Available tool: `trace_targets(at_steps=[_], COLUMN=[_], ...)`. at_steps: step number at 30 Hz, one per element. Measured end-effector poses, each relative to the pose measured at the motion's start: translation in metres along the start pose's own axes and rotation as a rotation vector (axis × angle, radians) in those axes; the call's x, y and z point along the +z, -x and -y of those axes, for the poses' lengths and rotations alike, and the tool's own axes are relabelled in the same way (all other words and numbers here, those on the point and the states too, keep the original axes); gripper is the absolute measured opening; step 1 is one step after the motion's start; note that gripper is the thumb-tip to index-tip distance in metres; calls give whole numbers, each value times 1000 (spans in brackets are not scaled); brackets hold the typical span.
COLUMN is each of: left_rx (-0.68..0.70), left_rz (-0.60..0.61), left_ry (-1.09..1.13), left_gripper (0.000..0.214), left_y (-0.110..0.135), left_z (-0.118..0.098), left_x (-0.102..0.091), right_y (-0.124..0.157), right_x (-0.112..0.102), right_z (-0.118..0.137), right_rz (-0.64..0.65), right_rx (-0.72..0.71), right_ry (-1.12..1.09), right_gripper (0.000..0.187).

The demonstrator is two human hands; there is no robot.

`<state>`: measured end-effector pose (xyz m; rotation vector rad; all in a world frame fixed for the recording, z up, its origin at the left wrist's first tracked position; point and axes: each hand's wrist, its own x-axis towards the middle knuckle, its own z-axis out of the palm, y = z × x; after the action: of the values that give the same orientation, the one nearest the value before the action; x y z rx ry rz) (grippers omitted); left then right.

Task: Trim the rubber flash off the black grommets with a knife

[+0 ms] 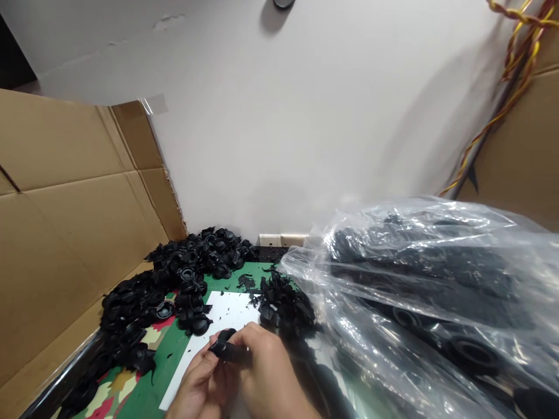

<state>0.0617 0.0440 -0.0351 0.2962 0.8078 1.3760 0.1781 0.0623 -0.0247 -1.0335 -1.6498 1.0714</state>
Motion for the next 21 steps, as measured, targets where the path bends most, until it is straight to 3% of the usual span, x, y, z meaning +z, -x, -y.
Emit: trace_targets(at_steps=[3, 9, 14, 18, 21], left_rx=[66, 229, 416, 280, 196], left_rz=[10, -148, -125, -78, -64], left_ry=[-75, -217, -162, -141, -148], left_gripper=[40, 49, 44, 46, 46], left_y=[-4, -2, 19, 18, 8], left_z=[3, 2, -20, -30, -23], left_x=[-2, 0, 13, 10, -1], right_y=[1, 3, 4, -2, -5], right_x=[-1, 1, -2, -19, -28], right_z=[3, -4, -19, -18, -18], right_rz=[6, 78, -126, -325, -330], right_rx=[-21, -69, -87, -142, -140], right_ry=[91, 247, 612, 588, 575], right_gripper=[13, 13, 19, 13, 10])
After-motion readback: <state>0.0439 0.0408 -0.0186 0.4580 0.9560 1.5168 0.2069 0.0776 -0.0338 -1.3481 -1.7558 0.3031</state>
